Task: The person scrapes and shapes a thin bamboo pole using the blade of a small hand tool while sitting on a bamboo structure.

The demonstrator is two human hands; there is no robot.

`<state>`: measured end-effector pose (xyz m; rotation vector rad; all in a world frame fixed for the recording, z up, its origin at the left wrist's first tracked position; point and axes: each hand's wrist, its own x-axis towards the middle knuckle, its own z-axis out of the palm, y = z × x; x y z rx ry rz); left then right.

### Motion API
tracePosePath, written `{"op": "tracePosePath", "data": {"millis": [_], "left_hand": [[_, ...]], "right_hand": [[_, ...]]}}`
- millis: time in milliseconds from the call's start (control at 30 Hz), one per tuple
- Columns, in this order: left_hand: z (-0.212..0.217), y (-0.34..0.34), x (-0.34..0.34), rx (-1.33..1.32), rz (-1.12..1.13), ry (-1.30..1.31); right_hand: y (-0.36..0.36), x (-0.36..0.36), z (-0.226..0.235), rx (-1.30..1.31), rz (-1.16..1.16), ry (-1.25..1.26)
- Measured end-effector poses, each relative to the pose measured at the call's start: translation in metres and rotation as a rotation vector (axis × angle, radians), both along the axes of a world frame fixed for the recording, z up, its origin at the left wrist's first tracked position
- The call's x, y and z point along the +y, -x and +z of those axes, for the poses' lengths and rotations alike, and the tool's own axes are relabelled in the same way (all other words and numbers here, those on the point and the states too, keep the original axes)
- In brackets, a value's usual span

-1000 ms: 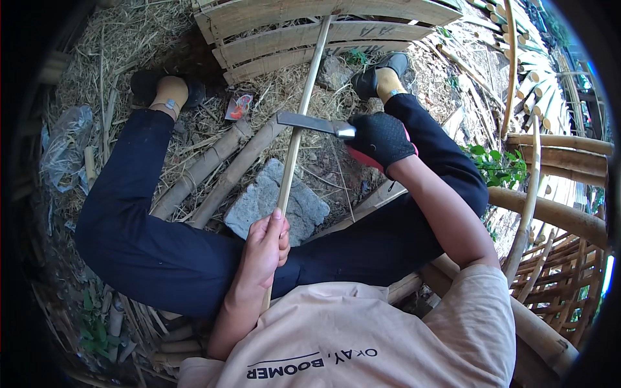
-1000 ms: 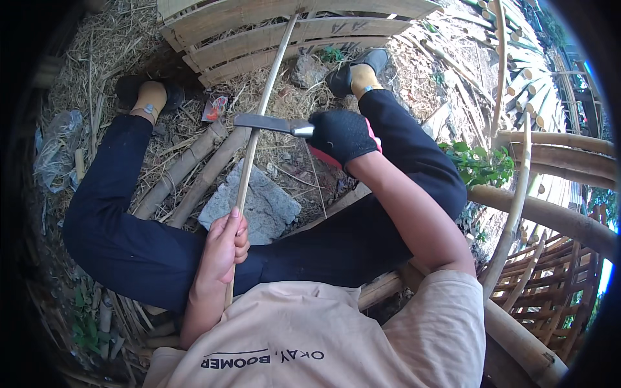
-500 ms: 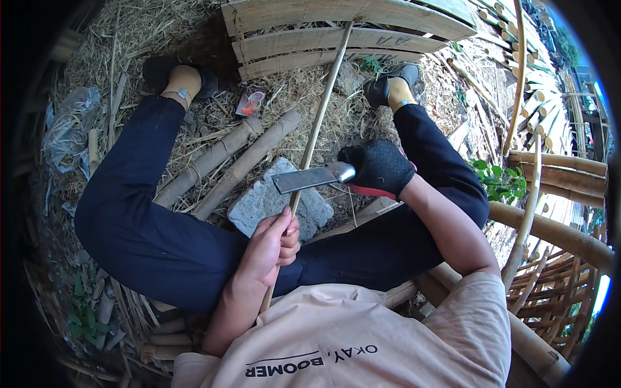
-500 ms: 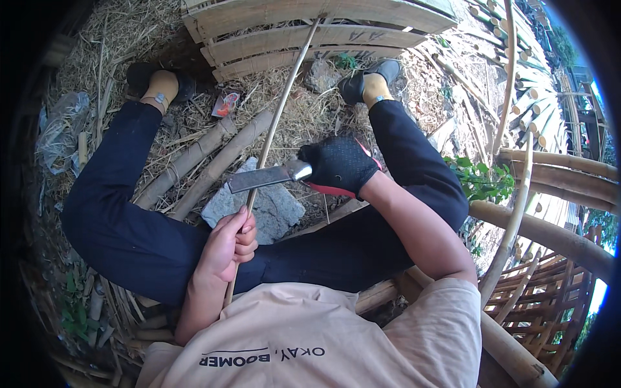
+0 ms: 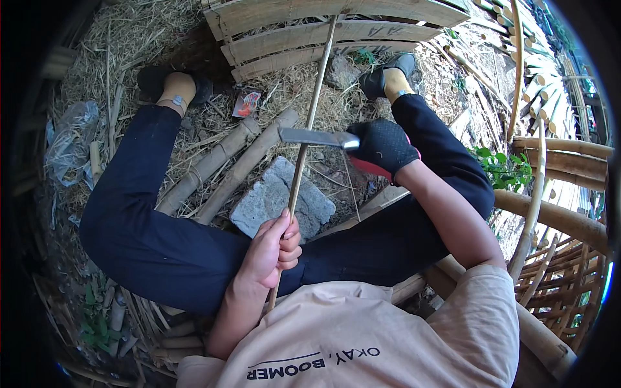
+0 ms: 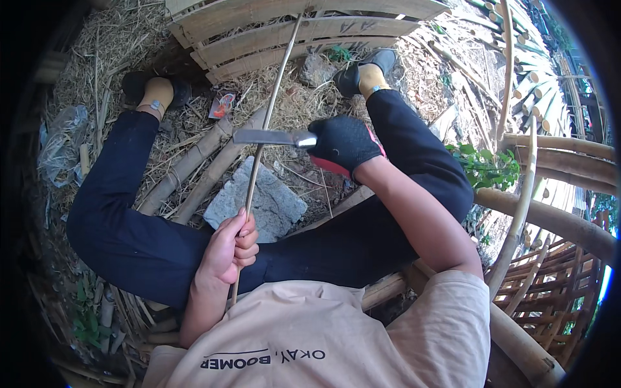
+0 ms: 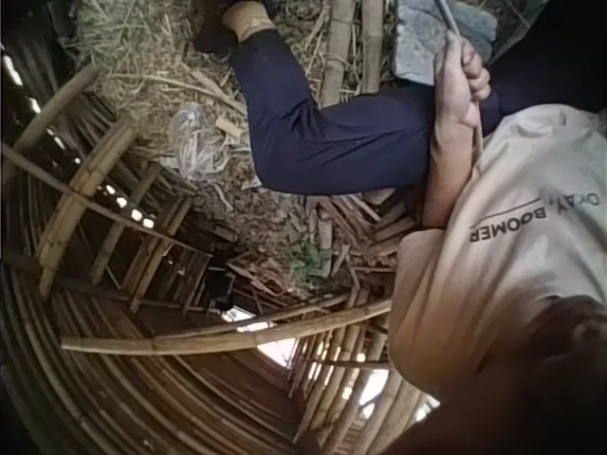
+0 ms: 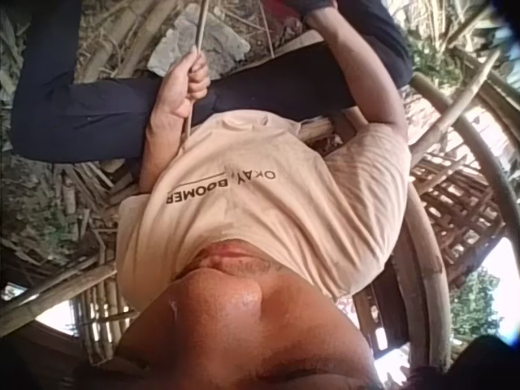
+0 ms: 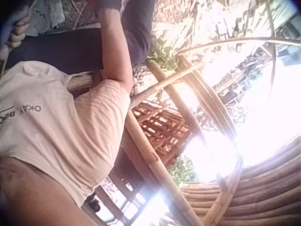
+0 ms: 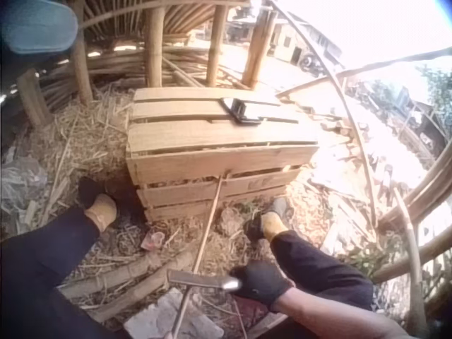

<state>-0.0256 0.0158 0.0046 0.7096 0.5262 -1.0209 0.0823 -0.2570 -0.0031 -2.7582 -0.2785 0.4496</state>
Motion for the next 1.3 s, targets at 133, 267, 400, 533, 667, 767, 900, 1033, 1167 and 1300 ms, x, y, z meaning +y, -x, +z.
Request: {"op": "tracePosePath", "data": {"millis": [133,267,400,533,667,767,900,1033,1167,1300], "left_hand": [[0.001,0.001,-0.001,-0.016,-0.012,0.001],[0.0,0.0,0.001,-0.062,0.025,-0.085],[0.003,0.001,-0.004,-0.159,0.02,-0.246],[0.004,0.002,-0.007,-0.185,0.016,-0.318],[-0.006,0.009,-0.012,-0.405,-0.028,-0.515],[-0.013,0.01,-0.009,-0.566,-0.125,-0.678],[-0.023,0.015,-0.009,-0.645,-0.111,-0.701],[-0.025,0.016,-0.009,-0.635,-0.087,-0.668],[-0.02,0.016,-0.01,-0.571,-0.071,-0.623],[-0.012,0.012,-0.012,-0.468,-0.024,-0.521]], "right_hand": [[-0.021,-0.028,0.007,0.039,0.035,0.184],[-0.011,-0.013,0.001,0.001,-0.043,0.133],[0.001,0.002,0.015,0.009,0.01,0.067],[0.022,0.022,0.023,0.039,0.149,-0.03],[0.029,0.036,0.033,0.184,0.231,0.067],[0.028,0.037,0.032,0.206,0.216,0.131],[0.025,0.035,0.022,0.177,0.21,0.163],[0.021,0.031,0.016,0.141,0.191,0.164],[0.004,0.006,0.012,0.038,0.007,0.175],[-0.014,-0.021,0.005,-0.027,-0.041,0.204]]}}
